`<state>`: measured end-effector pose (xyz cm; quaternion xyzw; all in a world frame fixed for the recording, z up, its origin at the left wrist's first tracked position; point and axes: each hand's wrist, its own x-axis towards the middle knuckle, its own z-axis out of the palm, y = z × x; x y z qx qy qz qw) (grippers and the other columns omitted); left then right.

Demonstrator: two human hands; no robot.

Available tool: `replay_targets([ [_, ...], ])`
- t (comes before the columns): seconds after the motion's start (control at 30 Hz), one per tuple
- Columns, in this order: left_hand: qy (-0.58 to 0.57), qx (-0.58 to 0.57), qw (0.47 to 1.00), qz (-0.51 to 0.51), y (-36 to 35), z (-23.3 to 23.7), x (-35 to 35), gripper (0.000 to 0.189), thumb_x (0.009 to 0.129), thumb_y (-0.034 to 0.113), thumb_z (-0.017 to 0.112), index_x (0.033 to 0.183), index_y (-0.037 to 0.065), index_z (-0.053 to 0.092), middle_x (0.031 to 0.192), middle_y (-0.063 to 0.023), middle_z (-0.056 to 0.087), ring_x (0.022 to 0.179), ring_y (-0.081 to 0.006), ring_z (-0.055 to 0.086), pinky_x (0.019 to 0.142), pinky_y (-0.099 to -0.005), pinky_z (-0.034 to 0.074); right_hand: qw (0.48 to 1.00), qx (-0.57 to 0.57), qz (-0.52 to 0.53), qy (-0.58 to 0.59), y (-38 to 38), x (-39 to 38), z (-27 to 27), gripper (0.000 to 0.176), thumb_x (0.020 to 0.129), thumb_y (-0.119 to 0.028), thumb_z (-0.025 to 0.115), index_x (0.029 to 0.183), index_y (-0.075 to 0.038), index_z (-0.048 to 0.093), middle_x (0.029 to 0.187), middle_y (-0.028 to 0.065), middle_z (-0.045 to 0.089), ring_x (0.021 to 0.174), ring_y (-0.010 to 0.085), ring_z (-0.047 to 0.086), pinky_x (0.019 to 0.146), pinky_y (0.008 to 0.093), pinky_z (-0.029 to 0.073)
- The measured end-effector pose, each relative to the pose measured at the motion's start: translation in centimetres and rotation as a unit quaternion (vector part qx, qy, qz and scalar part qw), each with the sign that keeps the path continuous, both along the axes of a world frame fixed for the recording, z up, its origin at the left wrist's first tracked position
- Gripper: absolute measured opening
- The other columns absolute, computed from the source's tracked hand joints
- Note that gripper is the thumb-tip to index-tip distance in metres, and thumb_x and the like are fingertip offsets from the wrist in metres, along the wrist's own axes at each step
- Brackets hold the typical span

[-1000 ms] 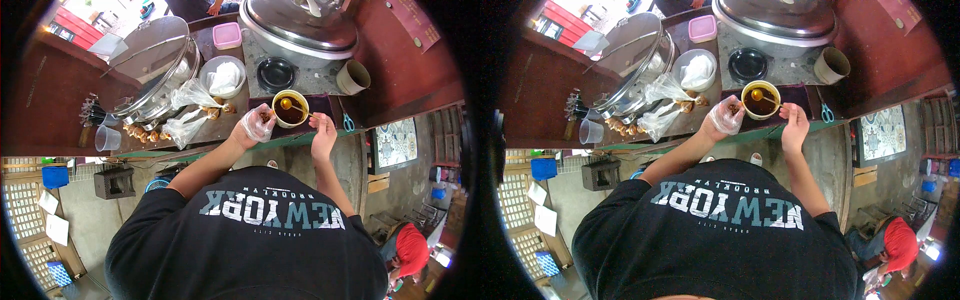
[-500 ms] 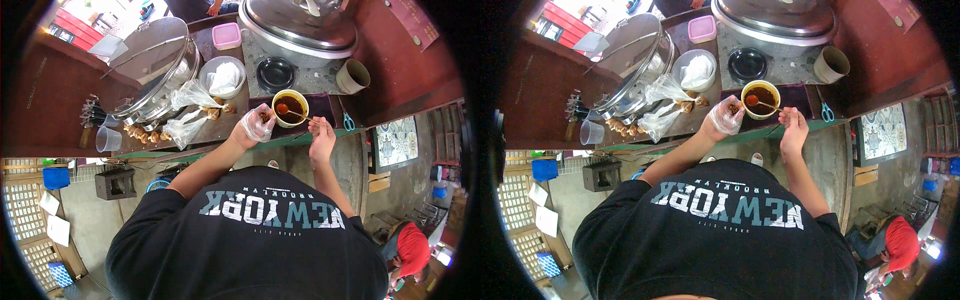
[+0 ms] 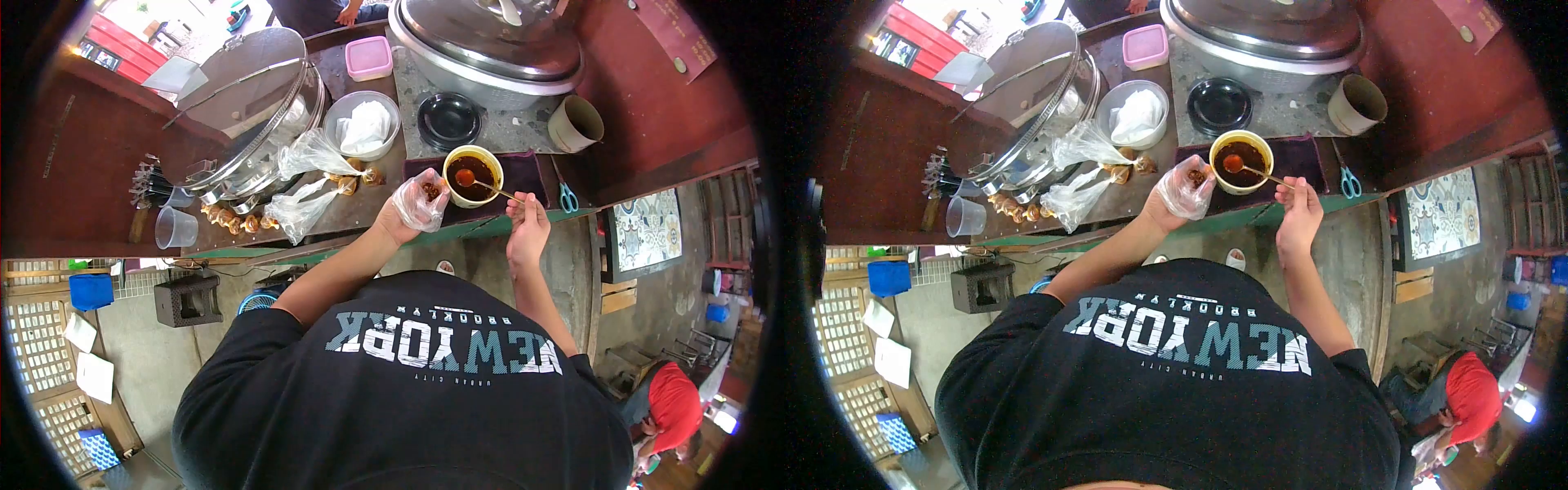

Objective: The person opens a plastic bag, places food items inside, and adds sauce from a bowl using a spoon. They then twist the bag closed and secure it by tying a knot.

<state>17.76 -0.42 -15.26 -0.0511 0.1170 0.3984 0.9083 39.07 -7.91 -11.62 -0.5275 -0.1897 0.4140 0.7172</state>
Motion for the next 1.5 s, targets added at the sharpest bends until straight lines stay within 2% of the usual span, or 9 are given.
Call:
replay_targets([
  [0.5, -0.030, 0.034, 0.999, -0.009, -0.4, 0.3, -0.2, 0.016, 0.088, 0.007, 0.055, 0.103, 0.002, 0.060, 0.100, -0.0114, 0.062, 0.099, -0.0227, 0.058, 0.094, -0.0318, 0.047, 1.000, 0.012, 0.025, 0.015, -0.3, -0.5, 1.2, 0.024, 0.095, -0.019, 0.052, 0.097, 0.003, 0.061, 0.087, 0.0085, 0.065, 0.075, 0.0127, 0.061, 0.068, 0.0242, 0.051],
  [0.63, 0.101, 0.182, 0.978, 0.000, -0.1, -1.7, 0.2, 0.022, 0.090, 0.003, 0.053, 0.112, 0.002, 0.052, 0.106, -0.0073, 0.059, 0.102, -0.0153, 0.055, 0.097, -0.0263, 0.044, 0.999, 0.022, 0.035, -0.009, -0.7, -2.7, 3.5, 0.028, 0.096, -0.023, 0.050, 0.094, 0.002, 0.062, 0.080, 0.0071, 0.064, 0.072, 0.0123, 0.059, 0.068, 0.0253, 0.048],
  [0.8, 0.082, 0.088, 0.993, -0.008, -0.7, 0.3, 0.1, 0.024, 0.088, 0.003, 0.056, 0.110, 0.002, 0.049, 0.104, -0.0056, 0.058, 0.097, -0.0125, 0.055, 0.091, -0.0229, 0.044, 0.981, 0.025, 0.102, -0.166, -1.4, -3.8, 4.1, 0.027, 0.098, -0.020, 0.045, 0.094, 0.000, 0.062, 0.081, 0.0047, 0.063, 0.074, 0.0115, 0.059, 0.069, 0.0245, 0.048],
  [0.93, 0.248, 0.260, 0.933, 0.016, -0.5, -0.7, 0.5, 0.026, 0.087, 0.006, 0.058, 0.111, 0.002, 0.048, 0.099, -0.0052, 0.059, 0.092, -0.0127, 0.056, 0.086, -0.0222, 0.045, 0.949, 0.067, 0.134, -0.276, -1.8, -4.0, 4.7, 0.027, 0.098, -0.019, 0.044, 0.093, 0.001, 0.062, 0.081, 0.0055, 0.063, 0.073, 0.0115, 0.058, 0.069, 0.0244, 0.047],
  [1.0, 0.255, 0.295, 0.920, 0.023, -0.5, -0.9, 0.4, 0.028, 0.087, 0.006, 0.058, 0.112, 0.002, 0.047, 0.097, -0.0054, 0.059, 0.091, -0.0129, 0.056, 0.085, -0.0220, 0.046, 0.940, 0.083, 0.137, -0.302, -1.9, -4.0, 4.8, 0.027, 0.098, -0.019, 0.044, 0.093, 0.001, 0.062, 0.081, 0.0058, 0.063, 0.073, 0.0113, 0.058, 0.069, 0.0241, 0.047],
  [1.1, 0.241, 0.276, 0.930, 0.023, -0.5, -1.2, 0.6, 0.027, 0.087, 0.005, 0.057, 0.112, 0.002, 0.047, 0.096, -0.0064, 0.059, 0.090, -0.0131, 0.056, 0.085, -0.0221, 0.046, 0.961, 0.065, 0.128, -0.236, -1.8, -4.1, 4.6, 0.027, 0.098, -0.020, 0.045, 0.096, 0.001, 0.061, 0.082, 0.0066, 0.063, 0.073, 0.0112, 0.057, 0.070, 0.0247, 0.047],
  [1.27, 0.219, 0.215, 0.952, 0.016, -0.4, -1.4, 0.8, 0.023, 0.087, 0.002, 0.056, 0.109, 0.002, 0.050, 0.097, -0.0076, 0.058, 0.091, -0.0141, 0.056, 0.085, -0.0220, 0.046, 0.997, 0.010, 0.080, 0.022, -0.7, -3.2, 3.7, 0.025, 0.096, -0.021, 0.049, 0.095, 0.001, 0.061, 0.082, 0.0068, 0.064, 0.073, 0.0118, 0.059, 0.068, 0.0242, 0.048],
  [1.4, 0.049, -0.026, 0.998, 0.005, -0.9, 2.9, 0.3, 0.020, 0.087, -0.003, 0.054, 0.106, 0.003, 0.052, 0.099, -0.0072, 0.057, 0.093, -0.0135, 0.055, 0.087, -0.0210, 0.046, 0.990, -0.003, 0.086, 0.116, -0.4, -2.1, 2.8, 0.024, 0.096, -0.022, 0.050, 0.093, 0.000, 0.061, 0.083, 0.0076, 0.064, 0.073, 0.0128, 0.060, 0.068, 0.0244, 0.049],
  [1.5, -0.046, 0.089, 0.995, 0.009, 0.0, -2.3, 0.3, 0.022, 0.092, 0.012, 0.050, 0.110, 0.005, 0.059, 0.109, -0.0153, 0.056, 0.103, -0.0297, 0.055, 0.098, -0.0387, 0.046, 0.990, 0.002, 0.066, 0.124, -0.3, -1.8, 3.1, 0.024, 0.096, -0.021, 0.051, 0.094, 0.001, 0.061, 0.082, 0.0076, 0.064, 0.073, 0.0133, 0.060, 0.068, 0.0245, 0.049],
])
